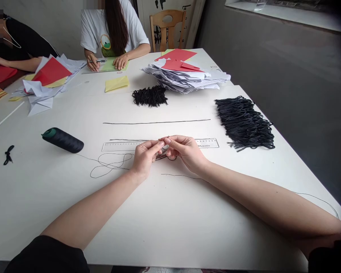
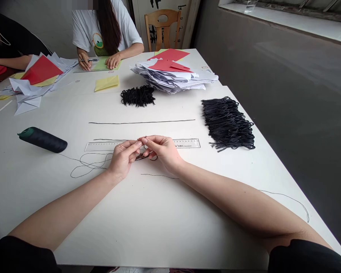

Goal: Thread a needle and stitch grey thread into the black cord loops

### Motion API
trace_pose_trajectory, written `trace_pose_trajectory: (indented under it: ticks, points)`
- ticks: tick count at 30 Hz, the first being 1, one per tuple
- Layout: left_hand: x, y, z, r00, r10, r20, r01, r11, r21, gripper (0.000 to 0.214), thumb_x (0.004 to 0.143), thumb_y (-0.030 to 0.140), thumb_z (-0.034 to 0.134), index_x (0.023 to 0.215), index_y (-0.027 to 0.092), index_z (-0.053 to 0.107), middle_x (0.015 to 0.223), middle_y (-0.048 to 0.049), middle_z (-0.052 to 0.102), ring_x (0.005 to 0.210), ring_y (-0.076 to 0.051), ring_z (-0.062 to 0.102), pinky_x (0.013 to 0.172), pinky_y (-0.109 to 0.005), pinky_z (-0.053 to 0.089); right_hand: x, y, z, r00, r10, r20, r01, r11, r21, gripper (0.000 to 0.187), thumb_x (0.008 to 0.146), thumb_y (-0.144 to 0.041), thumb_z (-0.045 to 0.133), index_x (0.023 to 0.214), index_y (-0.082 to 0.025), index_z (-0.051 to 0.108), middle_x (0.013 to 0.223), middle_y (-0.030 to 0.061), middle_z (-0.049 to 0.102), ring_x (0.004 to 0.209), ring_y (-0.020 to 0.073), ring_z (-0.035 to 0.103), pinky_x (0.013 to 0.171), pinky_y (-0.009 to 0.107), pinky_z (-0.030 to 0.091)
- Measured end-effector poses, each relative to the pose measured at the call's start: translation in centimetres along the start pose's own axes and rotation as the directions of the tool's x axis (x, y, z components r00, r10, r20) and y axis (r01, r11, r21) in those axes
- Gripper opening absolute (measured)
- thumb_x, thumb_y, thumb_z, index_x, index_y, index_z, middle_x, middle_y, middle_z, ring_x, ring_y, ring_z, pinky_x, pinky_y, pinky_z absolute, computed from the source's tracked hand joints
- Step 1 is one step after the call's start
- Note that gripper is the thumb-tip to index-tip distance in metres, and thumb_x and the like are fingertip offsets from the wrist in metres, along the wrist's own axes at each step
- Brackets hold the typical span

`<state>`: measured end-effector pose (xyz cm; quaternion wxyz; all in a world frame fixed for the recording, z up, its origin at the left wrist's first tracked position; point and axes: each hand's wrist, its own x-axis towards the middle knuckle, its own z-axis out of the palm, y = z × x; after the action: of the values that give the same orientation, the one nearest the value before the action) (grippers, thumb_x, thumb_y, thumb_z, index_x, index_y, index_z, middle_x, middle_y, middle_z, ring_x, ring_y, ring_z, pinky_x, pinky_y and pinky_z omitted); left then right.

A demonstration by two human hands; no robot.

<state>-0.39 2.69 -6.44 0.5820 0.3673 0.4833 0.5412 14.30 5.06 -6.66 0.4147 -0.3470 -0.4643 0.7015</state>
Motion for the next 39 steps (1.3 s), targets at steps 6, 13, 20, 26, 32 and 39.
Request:
trace_pose_trajectory:
  ticks: [6,13,20,26,32,39]
  points:
    - [-0.1,0.1,0.0,1.0,-0.007,0.011,0.006,1.0,0.026,0.019,0.067,0.034,0.075,0.067,0.016,0.07,0.055,0.0031,0.049,0.041,-0.003,0.029,0.042,-0.024,0.019,-0.1,-0.2,0.1,1.0,0.023,-0.012,-0.023,1.0,0.001,0.033,0.075,-0.046,0.073,0.084,-0.014,0.067,0.069,0.0022,0.062,0.057,0.008,0.052,0.053,0.021,0.041]
    - [-0.1,0.2,0.1,0.999,-0.022,0.024,0.021,0.998,0.058,0.02,0.066,0.036,0.075,0.066,0.016,0.07,0.052,0.0037,0.046,0.041,-0.004,0.03,0.041,-0.024,0.019,-0.1,-0.1,0.0,1.0,0.012,-0.007,-0.012,1.0,-0.007,0.033,0.078,-0.046,0.07,0.082,-0.014,0.063,0.063,0.0011,0.058,0.06,0.0112,0.054,0.053,0.023,0.039]
    - [0.0,0.1,-0.1,0.998,-0.034,0.052,0.03,0.996,0.079,0.024,0.069,0.038,0.074,0.072,0.015,0.07,0.052,0.0031,0.045,0.041,-0.004,0.027,0.04,-0.023,0.012,-0.1,-0.4,0.3,0.999,-0.043,-0.031,0.043,0.999,0.012,0.033,0.077,-0.044,0.07,0.077,-0.016,0.053,0.069,-0.0022,0.057,0.051,0.0042,0.041,0.046,0.019,0.032]
    - [0.2,1.4,-0.3,0.975,-0.132,0.181,0.126,0.991,0.043,0.024,0.07,0.037,0.072,0.071,0.014,0.065,0.055,0.0034,0.044,0.04,-0.002,0.019,0.039,-0.022,0.006,0.7,-3.4,-0.6,0.987,-0.028,-0.159,0.047,0.992,0.114,0.037,0.074,-0.039,0.073,0.078,-0.019,0.042,0.073,-0.0022,0.058,0.054,0.0064,0.053,0.041,0.017,0.031]
    - [0.0,4.6,-0.6,0.93,-0.131,0.342,0.104,0.99,0.095,0.022,0.07,0.034,0.073,0.07,0.014,0.065,0.059,0.0006,0.051,0.041,-0.002,0.018,0.039,-0.022,0.006,0.7,-8.1,-2.2,0.921,-0.208,-0.33,0.259,0.958,0.119,0.022,0.085,-0.019,0.065,0.073,-0.018,0.046,0.059,-0.0064,0.044,0.053,0.0034,0.05,0.057,0.018,0.049]
    - [0.5,5.6,-1.5,0.932,0.035,0.36,-0.121,0.968,0.22,0.021,0.074,0.035,0.073,0.07,0.015,0.066,0.064,-0.0033,0.061,0.048,-0.007,0.04,0.045,-0.021,0.03,-0.4,-12.4,-2.3,0.85,-0.273,-0.45,0.366,0.921,0.132,0.04,0.094,-0.002,0.032,0.059,-0.015,0.049,0.043,-0.0091,0.041,0.044,-0.0022,0.044,0.08,0.028,0.049]
